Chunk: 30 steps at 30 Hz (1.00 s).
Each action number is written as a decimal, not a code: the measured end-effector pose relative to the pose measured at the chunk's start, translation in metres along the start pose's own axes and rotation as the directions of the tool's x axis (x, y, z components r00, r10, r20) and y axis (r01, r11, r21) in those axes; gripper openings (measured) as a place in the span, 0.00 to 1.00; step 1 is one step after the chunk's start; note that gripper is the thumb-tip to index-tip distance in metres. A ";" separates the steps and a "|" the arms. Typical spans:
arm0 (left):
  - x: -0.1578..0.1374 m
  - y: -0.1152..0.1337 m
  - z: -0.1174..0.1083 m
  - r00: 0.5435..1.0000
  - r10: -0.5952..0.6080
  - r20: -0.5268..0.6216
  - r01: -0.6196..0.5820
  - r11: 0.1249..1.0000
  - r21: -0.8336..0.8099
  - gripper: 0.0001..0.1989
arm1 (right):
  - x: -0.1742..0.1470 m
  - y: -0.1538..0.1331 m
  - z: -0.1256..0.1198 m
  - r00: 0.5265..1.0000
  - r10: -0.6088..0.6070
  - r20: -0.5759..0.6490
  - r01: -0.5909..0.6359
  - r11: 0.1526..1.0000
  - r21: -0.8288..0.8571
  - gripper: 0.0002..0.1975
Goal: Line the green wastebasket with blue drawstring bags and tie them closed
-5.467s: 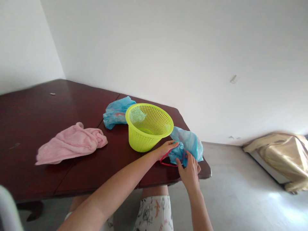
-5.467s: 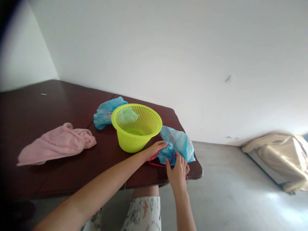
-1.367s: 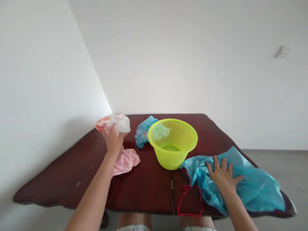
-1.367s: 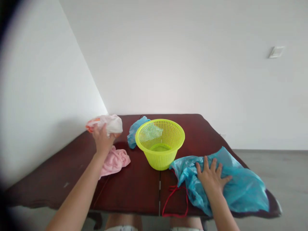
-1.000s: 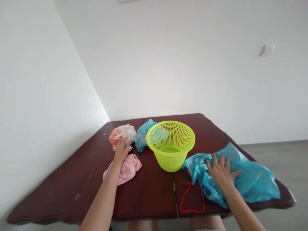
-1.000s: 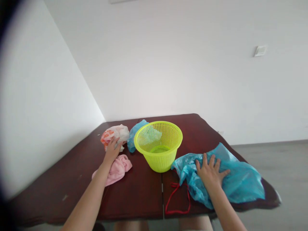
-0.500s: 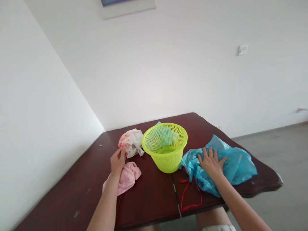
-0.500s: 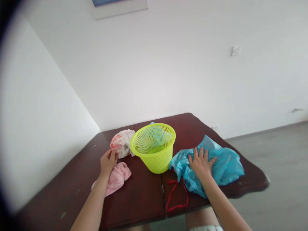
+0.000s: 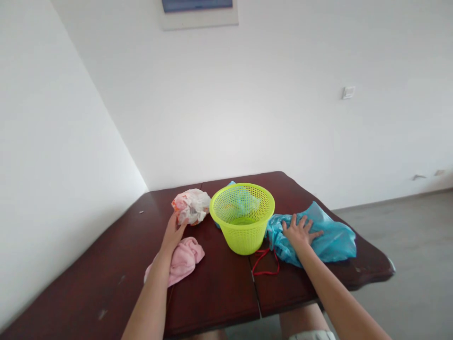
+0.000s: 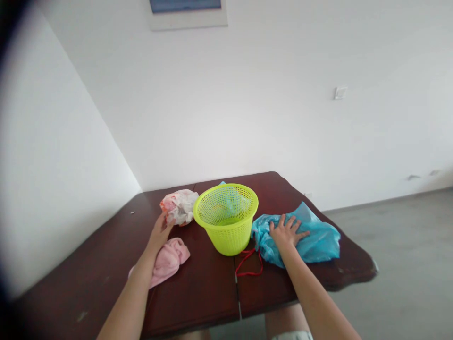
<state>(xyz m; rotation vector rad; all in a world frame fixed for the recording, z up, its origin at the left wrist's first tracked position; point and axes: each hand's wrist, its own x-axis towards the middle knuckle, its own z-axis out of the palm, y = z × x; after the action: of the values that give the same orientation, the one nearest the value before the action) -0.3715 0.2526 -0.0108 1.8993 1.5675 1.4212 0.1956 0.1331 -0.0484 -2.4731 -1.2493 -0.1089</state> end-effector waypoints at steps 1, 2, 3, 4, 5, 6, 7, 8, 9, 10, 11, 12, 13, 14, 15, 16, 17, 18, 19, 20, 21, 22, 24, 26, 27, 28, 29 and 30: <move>-0.001 0.002 0.000 1.000 -0.015 0.022 0.015 1.000 -0.009 0.38 | 0.001 -0.001 0.002 1.000 -0.004 -0.006 0.004 1.000 0.003 0.40; -0.001 0.004 -0.001 0.999 -0.028 0.047 0.029 1.000 -0.002 0.37 | 0.001 -0.001 0.003 1.000 -0.012 -0.015 0.012 1.000 0.007 0.40; -0.002 0.005 -0.002 0.997 -0.039 0.069 0.038 0.999 0.018 0.35 | 0.002 0.000 0.005 0.999 -0.020 -0.027 0.020 1.000 0.011 0.39; -0.002 0.007 -0.003 0.995 -0.046 0.088 0.042 0.998 0.044 0.33 | 0.001 0.001 0.006 0.999 -0.027 -0.041 0.027 1.000 0.012 0.39; -0.003 0.008 -0.003 0.993 -0.051 0.103 0.045 0.997 0.061 0.31 | 0.001 0.002 0.007 0.998 -0.030 -0.055 0.031 0.999 0.010 0.39; -0.003 0.009 -0.004 0.992 -0.055 0.118 0.047 0.997 0.067 0.30 | 0.001 0.002 0.008 0.997 -0.031 -0.066 0.032 0.999 0.008 0.38; -0.004 0.011 -0.003 0.990 -0.057 0.129 0.049 0.997 0.064 0.28 | 0.001 0.003 0.008 0.997 -0.032 -0.072 0.032 0.999 0.005 0.38; -0.005 0.012 -0.003 0.988 -0.058 0.144 0.050 0.997 0.061 0.27 | 0.001 0.004 0.007 0.997 -0.036 -0.069 0.036 0.999 0.002 0.38; -0.006 0.014 -0.002 0.985 -0.058 0.162 0.049 0.997 0.057 0.26 | 0.001 0.005 0.007 0.997 -0.041 -0.059 0.041 0.999 -0.003 0.38; -0.007 0.016 -0.002 0.983 -0.056 0.178 0.048 0.998 0.049 0.25 | 0.001 0.005 0.005 0.998 -0.044 -0.042 0.043 0.999 -0.009 0.39; -0.008 0.019 -0.001 0.980 -0.053 0.194 0.046 0.998 0.040 0.25 | 0.001 0.005 0.004 0.999 -0.047 -0.023 0.047 0.999 -0.019 0.39; -0.010 0.023 -0.001 0.977 -0.049 0.209 0.043 0.999 0.030 0.25 | 0.002 0.005 0.002 0.999 -0.048 -0.004 0.048 0.998 -0.030 0.40; -0.011 0.028 -0.002 0.973 -0.044 0.225 0.040 0.999 0.020 0.25 | 0.002 0.005 0.001 0.999 -0.047 0.013 0.048 0.998 -0.042 0.40; -0.012 0.033 -0.003 0.969 -0.038 0.243 0.037 0.999 0.009 0.26 | 0.002 0.005 -0.001 0.999 -0.045 0.026 0.047 0.997 -0.054 0.40; -0.014 0.039 -0.005 0.964 -0.033 0.262 0.034 0.999 -0.001 0.26 | 0.003 0.005 -0.003 0.998 -0.043 0.039 0.046 0.997 -0.065 0.40; -0.015 0.044 -0.007 0.959 -0.027 0.281 0.030 1.000 -0.009 0.26 | 0.003 0.005 -0.004 0.998 -0.043 0.052 0.046 0.996 -0.073 0.40; -0.016 0.050 -0.009 0.954 -0.022 0.299 0.027 1.000 -0.014 0.27 | 0.004 0.005 -0.005 0.997 -0.041 0.067 0.047 0.996 -0.079 0.40; -0.017 0.055 -0.011 0.949 -0.016 0.314 0.024 1.000 -0.020 0.27 | 0.004 0.004 -0.006 0.996 -0.037 0.082 0.044 0.996 -0.083 0.40; -0.018 0.060 -0.013 0.946 -0.011 0.324 0.021 0.999 -0.028 0.28 | 0.004 0.004 -0.007 0.995 -0.033 0.098 0.042 0.995 -0.085 0.40; -0.018 0.065 -0.015 0.944 -0.005 0.330 0.019 0.999 -0.038 0.28 | 0.004 0.004 -0.007 0.994 -0.028 0.110 0.038 0.996 -0.086 0.40; -0.019 0.068 -0.016 0.943 0.001 0.332 0.016 0.999 -0.050 0.28 | 0.004 0.004 -0.008 0.993 -0.023 0.117 0.033 0.996 -0.084 0.40; -0.020 0.072 -0.018 0.942 0.011 0.335 0.011 0.998 -0.062 0.28 | 0.003 0.004 -0.008 0.993 -0.019 0.114 0.028 0.997 -0.074 0.39; -0.021 0.076 -0.020 0.942 0.039 0.332 -0.017 0.998 -0.068 0.27 | 0.000 0.004 -0.011 0.997 -0.027 0.074 0.029 0.999 -0.025 0.38; -0.022 0.077 -0.023 0.939 0.087 0.332 -0.072 0.996 -0.055 0.26 | -0.003 0.004 -0.016 0.998 -0.062 -0.018 0.063 0.996 0.070 0.37; -0.022 0.077 -0.024 0.940 0.111 0.324 -0.100 0.994 -0.049 0.26 | -0.003 0.004 -0.020 0.992 -0.092 -0.081 0.102 0.987 0.125 0.36; -0.023 0.076 -0.026 0.944 0.132 0.302 -0.125 0.991 -0.041 0.27 | -0.001 0.003 -0.024 0.980 -0.131 -0.149 0.158 0.971 0.182 0.36; -0.024 0.074 -0.028 0.955 0.149 0.256 -0.147 0.989 -0.027 0.29 | 0.003 0.002 -0.028 0.961 -0.179 -0.211 0.228 0.943 0.240 0.36; -0.024 0.073 -0.029 0.970 0.163 0.182 -0.165 0.986 -0.006 0.31 | 0.009 -0.001 -0.032 0.938 -0.231 -0.259 0.306 0.902 0.305 0.35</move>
<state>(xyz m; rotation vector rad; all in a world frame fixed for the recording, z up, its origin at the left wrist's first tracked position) -0.3514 0.1952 0.0445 2.1403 1.3627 1.2614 0.2030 0.1292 -0.0160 -1.9282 -1.3772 -0.2091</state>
